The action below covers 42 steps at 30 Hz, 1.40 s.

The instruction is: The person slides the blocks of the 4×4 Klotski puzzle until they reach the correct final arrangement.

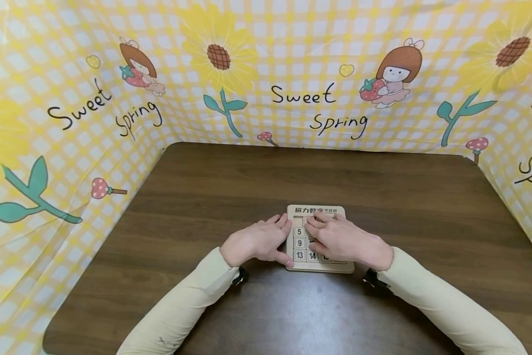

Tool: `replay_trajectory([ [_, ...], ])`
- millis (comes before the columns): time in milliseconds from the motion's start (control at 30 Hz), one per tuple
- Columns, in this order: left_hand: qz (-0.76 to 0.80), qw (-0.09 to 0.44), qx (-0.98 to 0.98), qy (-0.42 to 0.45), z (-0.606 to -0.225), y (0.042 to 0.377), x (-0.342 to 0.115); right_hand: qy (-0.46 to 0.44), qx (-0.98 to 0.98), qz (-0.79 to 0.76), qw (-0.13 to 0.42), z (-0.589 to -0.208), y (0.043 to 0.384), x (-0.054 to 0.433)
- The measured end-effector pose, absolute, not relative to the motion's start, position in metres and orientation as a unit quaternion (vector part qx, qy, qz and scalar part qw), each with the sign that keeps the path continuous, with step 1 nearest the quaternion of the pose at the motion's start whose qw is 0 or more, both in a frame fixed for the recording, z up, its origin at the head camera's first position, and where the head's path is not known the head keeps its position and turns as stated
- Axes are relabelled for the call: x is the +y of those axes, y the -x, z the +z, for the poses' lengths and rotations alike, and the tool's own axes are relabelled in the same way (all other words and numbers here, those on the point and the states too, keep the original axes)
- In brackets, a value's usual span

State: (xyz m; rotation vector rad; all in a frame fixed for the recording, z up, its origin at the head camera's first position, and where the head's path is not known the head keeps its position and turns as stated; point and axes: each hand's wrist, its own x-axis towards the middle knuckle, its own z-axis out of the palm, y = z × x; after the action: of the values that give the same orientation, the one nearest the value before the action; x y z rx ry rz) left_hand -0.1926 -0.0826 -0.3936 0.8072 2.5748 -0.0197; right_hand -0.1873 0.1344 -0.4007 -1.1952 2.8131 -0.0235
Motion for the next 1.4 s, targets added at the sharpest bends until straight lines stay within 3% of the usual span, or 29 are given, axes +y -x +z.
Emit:
replay_trajectory([
  [633, -0.006, 0.210, 0.930, -0.300, -0.395, 0.191, -0.085, 0.394, 0.915, -0.023, 0.085, -0.401, 0.191, 0.121],
  [1067, -0.010, 0.205, 0.932, -0.299, -0.395, 0.190, -0.084, 0.362, 0.930, -0.012, 0.067, -0.394, 0.179, 0.168],
  [1400, -0.007, 0.204, 0.932, -0.301, -0.394, 0.191, -0.083, 0.376, 0.925, -0.013, 0.053, -0.401, 0.179, 0.168],
])
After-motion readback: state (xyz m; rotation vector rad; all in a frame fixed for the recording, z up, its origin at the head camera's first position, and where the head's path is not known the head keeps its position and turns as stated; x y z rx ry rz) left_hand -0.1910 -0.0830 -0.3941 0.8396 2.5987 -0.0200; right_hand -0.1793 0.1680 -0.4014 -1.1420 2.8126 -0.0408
